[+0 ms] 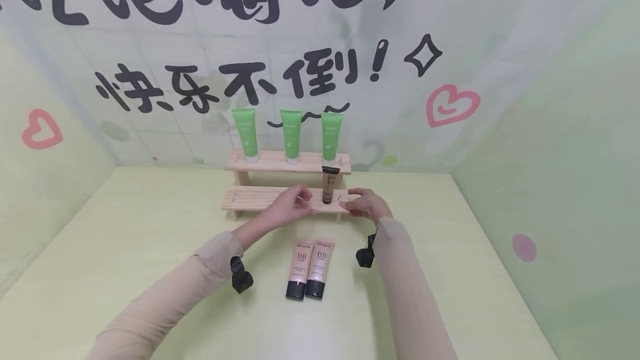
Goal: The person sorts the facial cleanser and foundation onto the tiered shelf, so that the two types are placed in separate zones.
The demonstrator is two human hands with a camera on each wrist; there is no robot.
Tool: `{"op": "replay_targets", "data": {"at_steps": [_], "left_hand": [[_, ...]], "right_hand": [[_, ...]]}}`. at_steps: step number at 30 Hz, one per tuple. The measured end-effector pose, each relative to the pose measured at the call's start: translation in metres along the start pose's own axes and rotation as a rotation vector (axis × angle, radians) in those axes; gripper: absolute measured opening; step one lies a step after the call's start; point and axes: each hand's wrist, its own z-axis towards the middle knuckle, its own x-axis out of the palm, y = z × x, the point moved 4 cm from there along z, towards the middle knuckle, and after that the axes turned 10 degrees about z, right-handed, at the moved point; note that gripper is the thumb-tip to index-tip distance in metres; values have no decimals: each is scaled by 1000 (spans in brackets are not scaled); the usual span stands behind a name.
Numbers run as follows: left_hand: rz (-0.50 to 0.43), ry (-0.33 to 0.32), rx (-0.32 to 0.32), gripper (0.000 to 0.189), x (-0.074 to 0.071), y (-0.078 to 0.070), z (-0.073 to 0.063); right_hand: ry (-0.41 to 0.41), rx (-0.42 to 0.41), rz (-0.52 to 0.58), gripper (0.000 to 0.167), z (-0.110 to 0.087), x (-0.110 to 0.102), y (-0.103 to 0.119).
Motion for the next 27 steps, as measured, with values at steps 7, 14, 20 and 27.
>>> {"op": "replay_targets", "data": {"at_steps": [7, 14, 20, 27], "left_hand": [[86, 86, 7, 38, -6, 5, -13], [119, 144, -62, 45, -6, 20, -33], [127, 188, -177, 51, 5, 34, -47], [98, 238, -250, 74, 26, 45, -61]], "right_hand": [[5, 14, 22, 68, 0, -1, 2], [0, 45, 28, 67, 5, 0, -1], [-10, 51, 22, 67, 6, 1, -1], [-1, 50, 42, 67, 4, 1, 0]]}}
